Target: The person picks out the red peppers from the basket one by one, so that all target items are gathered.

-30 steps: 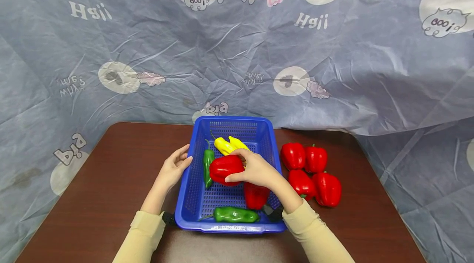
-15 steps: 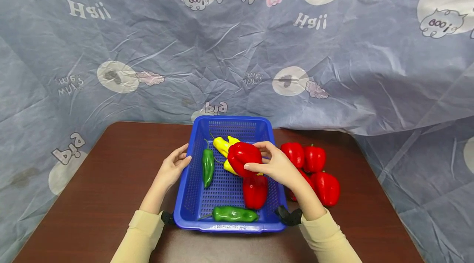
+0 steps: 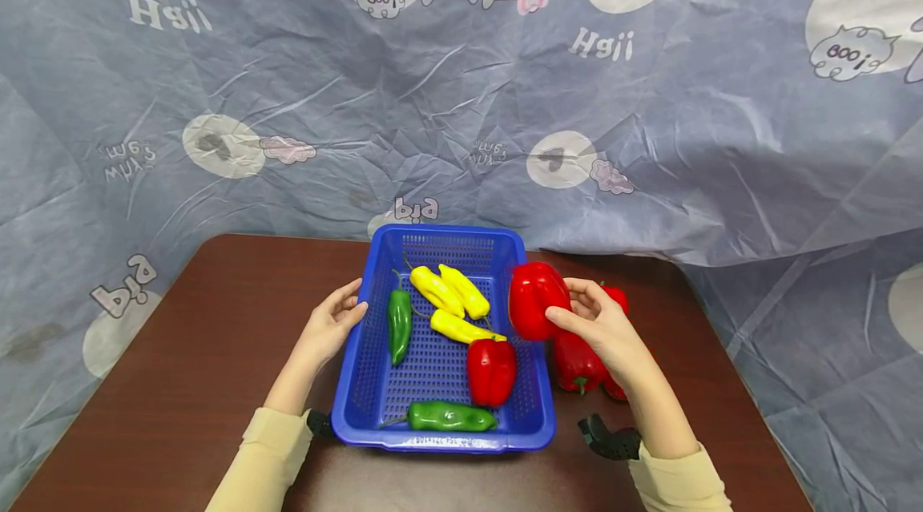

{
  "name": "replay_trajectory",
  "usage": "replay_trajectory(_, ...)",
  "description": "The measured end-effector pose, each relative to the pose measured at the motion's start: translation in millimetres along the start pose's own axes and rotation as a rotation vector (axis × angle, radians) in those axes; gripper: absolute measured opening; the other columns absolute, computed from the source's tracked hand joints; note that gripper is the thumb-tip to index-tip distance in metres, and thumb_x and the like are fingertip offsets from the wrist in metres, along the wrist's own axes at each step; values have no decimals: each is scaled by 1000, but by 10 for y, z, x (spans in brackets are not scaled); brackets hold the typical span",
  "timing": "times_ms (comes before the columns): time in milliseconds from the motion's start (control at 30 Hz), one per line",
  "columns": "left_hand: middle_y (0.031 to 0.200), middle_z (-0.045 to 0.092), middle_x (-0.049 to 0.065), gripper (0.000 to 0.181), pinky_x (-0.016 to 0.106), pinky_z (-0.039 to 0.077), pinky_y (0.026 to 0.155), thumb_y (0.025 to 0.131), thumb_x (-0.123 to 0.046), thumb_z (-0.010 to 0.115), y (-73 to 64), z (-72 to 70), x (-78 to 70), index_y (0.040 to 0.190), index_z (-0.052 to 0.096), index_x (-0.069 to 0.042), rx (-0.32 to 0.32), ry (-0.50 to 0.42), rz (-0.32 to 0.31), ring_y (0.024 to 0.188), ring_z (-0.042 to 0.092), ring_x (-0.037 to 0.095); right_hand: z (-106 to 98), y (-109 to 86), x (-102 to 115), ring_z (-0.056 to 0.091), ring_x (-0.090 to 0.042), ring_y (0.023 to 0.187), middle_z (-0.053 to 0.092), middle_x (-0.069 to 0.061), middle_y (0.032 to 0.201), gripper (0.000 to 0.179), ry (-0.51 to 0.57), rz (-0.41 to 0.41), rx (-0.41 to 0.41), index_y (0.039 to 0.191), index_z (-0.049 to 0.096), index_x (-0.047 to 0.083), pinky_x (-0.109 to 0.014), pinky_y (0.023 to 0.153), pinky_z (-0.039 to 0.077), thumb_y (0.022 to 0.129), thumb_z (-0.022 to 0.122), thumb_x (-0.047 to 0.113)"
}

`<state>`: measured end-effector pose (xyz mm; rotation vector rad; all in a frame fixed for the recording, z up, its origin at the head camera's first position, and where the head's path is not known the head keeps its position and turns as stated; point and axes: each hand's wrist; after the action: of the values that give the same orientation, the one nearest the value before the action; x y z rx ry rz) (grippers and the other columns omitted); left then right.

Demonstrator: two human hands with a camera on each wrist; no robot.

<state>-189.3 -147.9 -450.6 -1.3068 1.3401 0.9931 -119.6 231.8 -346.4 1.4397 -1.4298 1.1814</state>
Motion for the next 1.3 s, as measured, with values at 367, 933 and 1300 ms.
replay_trajectory(367, 116, 56, 13, 56, 17, 50, 75, 100, -15, 59, 14, -5, 6, 150, 39, -5, 11, 16, 5, 89, 57, -1, -349, -365, -366, 50, -4, 117, 42, -16, 147, 63, -105, 127, -66, 150, 28, 5, -19, 90, 44, 100, 54, 33)
replay_trajectory(933, 109, 58, 7, 54, 16, 50, 75, 99, -12, 60, 18, 8, 8, 149, 41, -4, -8, -6, 12, 85, 58, -3, -521, -779, -1005, 57, 4, 103, 57, 10, 118, 49, -26, 244, -72, 140, 36, 0, -21, 84, 48, 102, 52, 25)
replay_trajectory(1300, 108, 57, 5, 54, 14, 49, 76, 98, -12, 60, 20, 3, 1, 149, 41, -5, -12, 5, 7, 85, 58, -2, -394, -889, -1289, 60, -5, 101, 59, -1, 117, 49, 20, 296, -16, 139, 38, -4, -19, 86, 48, 101, 52, 24)
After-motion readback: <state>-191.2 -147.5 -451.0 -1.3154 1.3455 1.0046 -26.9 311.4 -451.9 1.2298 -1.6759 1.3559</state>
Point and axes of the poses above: each hand's wrist, its own y-axis towards the middle knuckle, its own z-axis out of the palm, x = y × z
